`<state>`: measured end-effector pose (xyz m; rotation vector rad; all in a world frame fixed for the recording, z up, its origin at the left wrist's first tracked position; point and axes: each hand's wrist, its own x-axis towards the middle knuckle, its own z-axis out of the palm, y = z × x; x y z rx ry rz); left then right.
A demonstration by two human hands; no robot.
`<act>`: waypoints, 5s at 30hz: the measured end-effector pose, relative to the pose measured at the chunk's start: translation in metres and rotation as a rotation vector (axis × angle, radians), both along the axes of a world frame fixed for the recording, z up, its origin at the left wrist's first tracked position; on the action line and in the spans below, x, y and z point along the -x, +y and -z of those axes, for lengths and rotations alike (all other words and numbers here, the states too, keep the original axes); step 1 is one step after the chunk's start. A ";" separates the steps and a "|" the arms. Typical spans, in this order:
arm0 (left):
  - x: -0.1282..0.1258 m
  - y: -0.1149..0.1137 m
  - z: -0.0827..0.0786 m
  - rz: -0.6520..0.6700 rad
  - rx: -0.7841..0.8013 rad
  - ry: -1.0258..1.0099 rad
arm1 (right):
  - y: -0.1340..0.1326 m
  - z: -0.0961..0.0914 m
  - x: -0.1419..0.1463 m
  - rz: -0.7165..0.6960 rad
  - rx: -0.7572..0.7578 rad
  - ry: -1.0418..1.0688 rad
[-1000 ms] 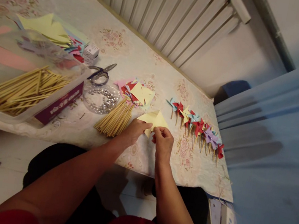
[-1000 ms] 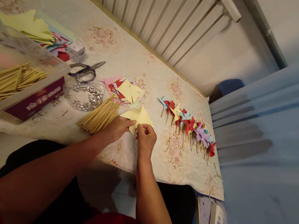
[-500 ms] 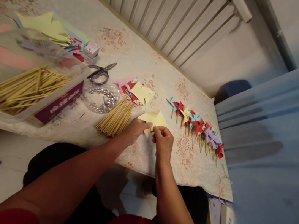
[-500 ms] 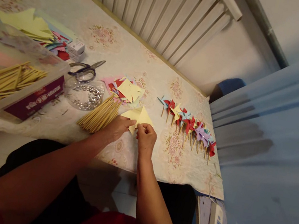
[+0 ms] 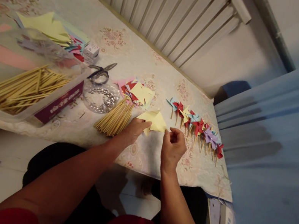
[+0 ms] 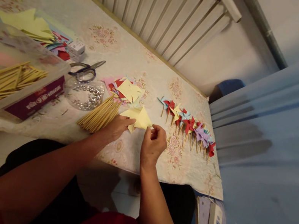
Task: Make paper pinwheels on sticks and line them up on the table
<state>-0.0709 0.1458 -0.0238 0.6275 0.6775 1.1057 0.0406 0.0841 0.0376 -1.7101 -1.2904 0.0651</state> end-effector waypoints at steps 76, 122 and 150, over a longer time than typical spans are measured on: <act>0.007 -0.002 -0.017 0.234 -0.088 0.141 | 0.040 0.000 -0.044 -0.505 0.629 0.871; -0.003 -0.009 -0.003 0.184 0.020 -0.219 | 0.040 0.035 -0.009 -0.216 0.154 0.886; -0.008 -0.004 0.003 0.041 0.025 -0.115 | 0.025 0.041 0.009 -0.268 0.143 0.895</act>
